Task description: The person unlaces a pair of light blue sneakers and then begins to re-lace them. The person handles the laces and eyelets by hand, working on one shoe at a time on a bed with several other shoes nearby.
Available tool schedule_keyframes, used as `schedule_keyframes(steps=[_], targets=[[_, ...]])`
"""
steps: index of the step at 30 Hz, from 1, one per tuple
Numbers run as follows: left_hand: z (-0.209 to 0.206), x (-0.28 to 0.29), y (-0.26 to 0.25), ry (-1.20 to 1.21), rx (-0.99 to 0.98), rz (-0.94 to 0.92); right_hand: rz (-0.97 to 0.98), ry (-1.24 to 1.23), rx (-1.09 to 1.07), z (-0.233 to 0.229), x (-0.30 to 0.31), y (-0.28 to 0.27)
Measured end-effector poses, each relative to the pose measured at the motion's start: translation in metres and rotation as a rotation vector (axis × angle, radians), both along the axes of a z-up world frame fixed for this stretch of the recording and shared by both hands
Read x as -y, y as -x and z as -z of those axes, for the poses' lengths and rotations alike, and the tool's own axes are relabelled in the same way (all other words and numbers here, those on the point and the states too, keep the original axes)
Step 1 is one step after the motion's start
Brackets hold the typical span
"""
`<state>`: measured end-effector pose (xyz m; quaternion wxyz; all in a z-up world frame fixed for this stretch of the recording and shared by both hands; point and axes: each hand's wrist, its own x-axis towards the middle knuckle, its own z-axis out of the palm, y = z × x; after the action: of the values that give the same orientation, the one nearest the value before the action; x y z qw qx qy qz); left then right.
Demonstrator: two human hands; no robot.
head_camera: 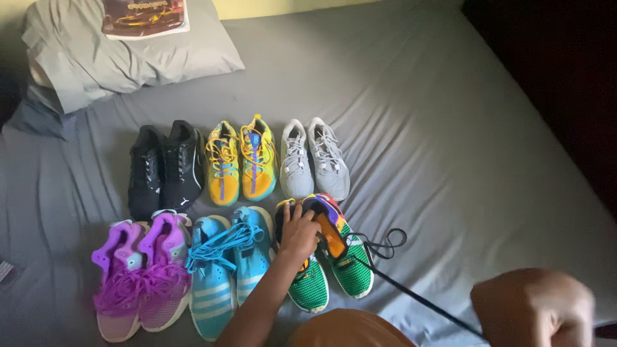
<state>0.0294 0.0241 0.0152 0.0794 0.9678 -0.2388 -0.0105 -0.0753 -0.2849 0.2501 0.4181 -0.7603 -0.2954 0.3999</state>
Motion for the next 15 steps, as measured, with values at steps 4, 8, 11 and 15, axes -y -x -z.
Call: schedule_keyframes(steps=[4, 8, 11, 15], targets=[[-0.014, 0.01, 0.013, 0.019, 0.129, -0.012, 0.216, 0.173, 0.298, -0.008, -0.009, -0.01], [-0.02, 0.019, 0.043, 0.199, 0.437, 0.021, 0.305, 0.08, 0.716, 0.012, -0.06, -0.064], [-0.009, 0.033, 0.055, 0.334, -0.011, 0.045, 0.264, 0.328, 0.811, 0.033, -0.105, -0.103], [0.018, 0.054, 0.06, 0.641, -0.019, -0.06, 0.36, 0.432, 0.369, 0.059, -0.144, -0.141]])
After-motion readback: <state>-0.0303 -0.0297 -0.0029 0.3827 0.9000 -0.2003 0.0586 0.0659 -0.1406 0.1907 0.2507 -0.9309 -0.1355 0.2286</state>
